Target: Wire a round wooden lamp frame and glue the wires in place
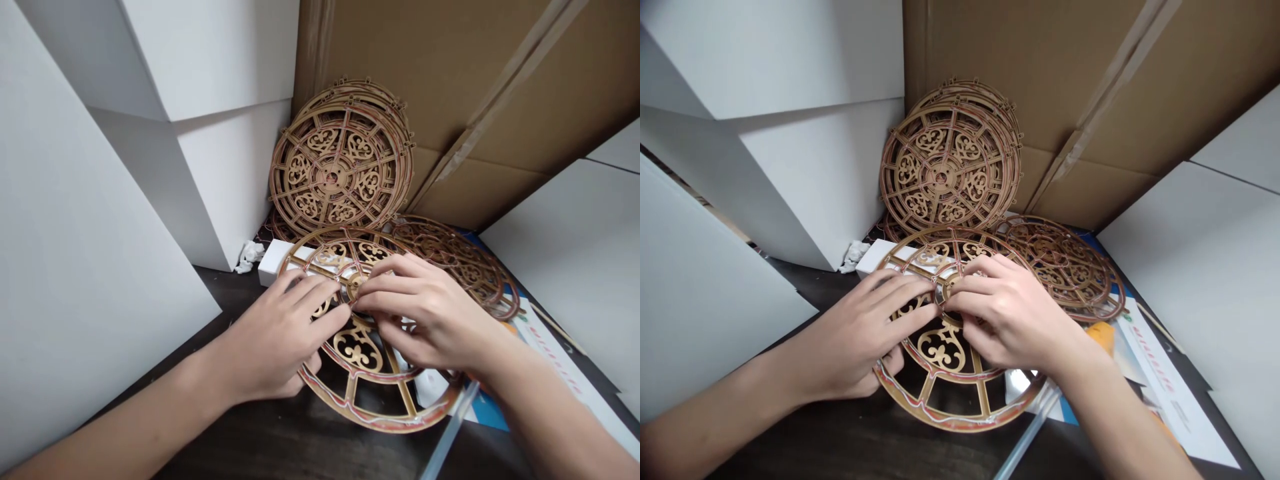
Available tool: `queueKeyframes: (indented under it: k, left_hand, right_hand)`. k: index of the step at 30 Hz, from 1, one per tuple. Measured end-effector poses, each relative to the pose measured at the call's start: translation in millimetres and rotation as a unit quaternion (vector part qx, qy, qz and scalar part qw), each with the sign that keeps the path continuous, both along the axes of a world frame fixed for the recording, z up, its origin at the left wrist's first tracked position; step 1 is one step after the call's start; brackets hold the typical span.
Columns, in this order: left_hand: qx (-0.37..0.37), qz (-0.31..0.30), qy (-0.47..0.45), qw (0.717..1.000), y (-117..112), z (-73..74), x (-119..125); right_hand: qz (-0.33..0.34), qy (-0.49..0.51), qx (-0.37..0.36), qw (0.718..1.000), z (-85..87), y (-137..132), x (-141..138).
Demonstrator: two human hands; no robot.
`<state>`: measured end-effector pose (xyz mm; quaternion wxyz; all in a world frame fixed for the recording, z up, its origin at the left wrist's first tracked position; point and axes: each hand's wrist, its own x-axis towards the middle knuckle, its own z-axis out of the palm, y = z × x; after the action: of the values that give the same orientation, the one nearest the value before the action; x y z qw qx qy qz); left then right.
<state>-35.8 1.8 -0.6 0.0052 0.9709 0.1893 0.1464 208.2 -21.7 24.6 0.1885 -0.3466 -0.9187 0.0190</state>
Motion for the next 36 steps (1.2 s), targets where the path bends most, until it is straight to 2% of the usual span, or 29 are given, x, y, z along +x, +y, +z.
queueKeyframes:
  k: [5, 12, 20, 29, 36]
  left_hand:
    - [0.003, -0.002, -0.005, 1.0, 1, -1.1, 1]
    - [0.015, 0.001, -0.005, 1.0, 2, -2.2, 2]
    - [0.012, -0.006, 0.03, 0.999, 3, 4.7, 1]
    - [0.023, -0.013, 0.019, 0.999, 4, 4.8, -1]
    - [0.045, -0.062, 0.021, 0.997, 6, 7.6, -1]
  right_hand:
    - [0.002, 0.002, -0.025, 1.0, -3.6, 4, 0]
    - [0.001, -0.042, -0.03, 0.999, 0.2, 5, -3]
    - [-0.01, 0.003, -0.054, 0.998, 0.1, 6, -2]
    - [-0.025, 0.005, -0.013, 1.0, -1.4, 8, 8]
    - [-0.001, -0.009, 0.065, 0.998, -5.7, 13, 12]
